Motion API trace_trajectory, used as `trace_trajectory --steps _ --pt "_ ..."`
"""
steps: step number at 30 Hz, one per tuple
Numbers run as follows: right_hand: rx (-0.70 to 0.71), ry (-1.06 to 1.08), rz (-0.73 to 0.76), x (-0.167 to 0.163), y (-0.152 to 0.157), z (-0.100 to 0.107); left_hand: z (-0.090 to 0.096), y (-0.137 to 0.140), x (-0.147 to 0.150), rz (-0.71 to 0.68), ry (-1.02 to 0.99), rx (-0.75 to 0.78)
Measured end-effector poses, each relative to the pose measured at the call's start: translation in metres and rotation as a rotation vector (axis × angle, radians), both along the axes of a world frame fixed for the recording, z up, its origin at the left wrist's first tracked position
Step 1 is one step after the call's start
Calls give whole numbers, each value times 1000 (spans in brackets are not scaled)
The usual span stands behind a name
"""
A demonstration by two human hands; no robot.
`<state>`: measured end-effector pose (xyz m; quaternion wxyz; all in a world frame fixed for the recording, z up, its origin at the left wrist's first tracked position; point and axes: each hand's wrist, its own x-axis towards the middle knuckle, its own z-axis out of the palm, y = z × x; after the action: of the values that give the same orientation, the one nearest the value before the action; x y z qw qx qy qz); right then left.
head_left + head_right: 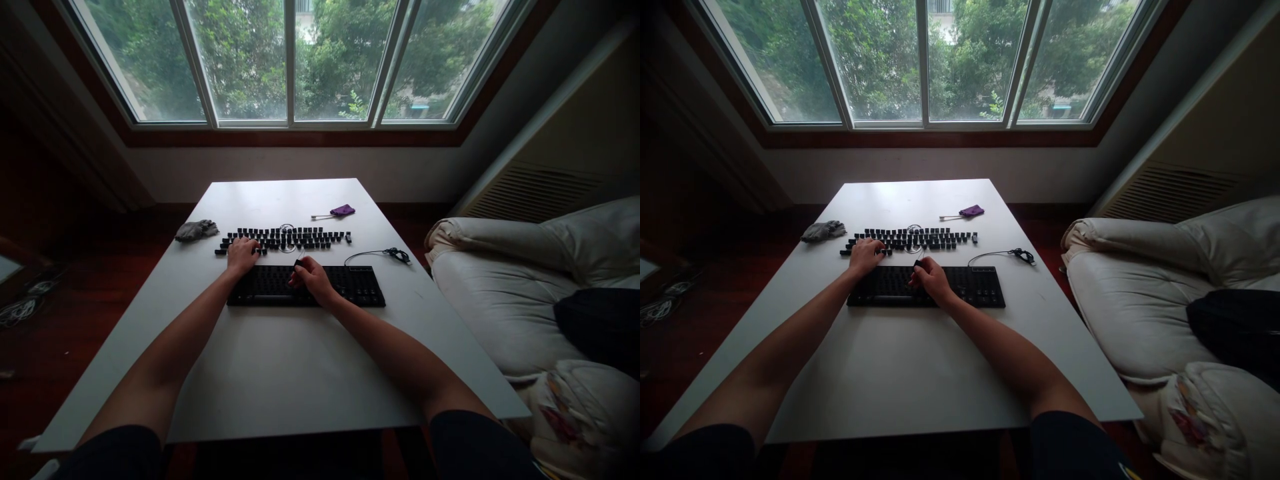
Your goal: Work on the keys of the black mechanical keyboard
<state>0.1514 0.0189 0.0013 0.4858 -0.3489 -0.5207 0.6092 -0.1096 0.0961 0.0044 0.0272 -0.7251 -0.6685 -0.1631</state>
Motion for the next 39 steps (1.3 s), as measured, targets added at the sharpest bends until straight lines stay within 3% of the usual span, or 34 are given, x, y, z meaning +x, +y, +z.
trace_trajectory --steps 22,28,31,34,39 --pt "18 -1 9 2 1 -5 2 -4 -5 -52 -37 19" --pt "2 0 4 0 1 -4 6 -22 2 -28 -109 64" --pt "-23 19 9 1 2 -3 11 -39 11 -82 -160 90" --pt "-22 9 36 4 4 -1 17 -57 23 -223 -201 35" --pt "115 -154 1 11 10 0 22 -79 44 -488 -186 -108"
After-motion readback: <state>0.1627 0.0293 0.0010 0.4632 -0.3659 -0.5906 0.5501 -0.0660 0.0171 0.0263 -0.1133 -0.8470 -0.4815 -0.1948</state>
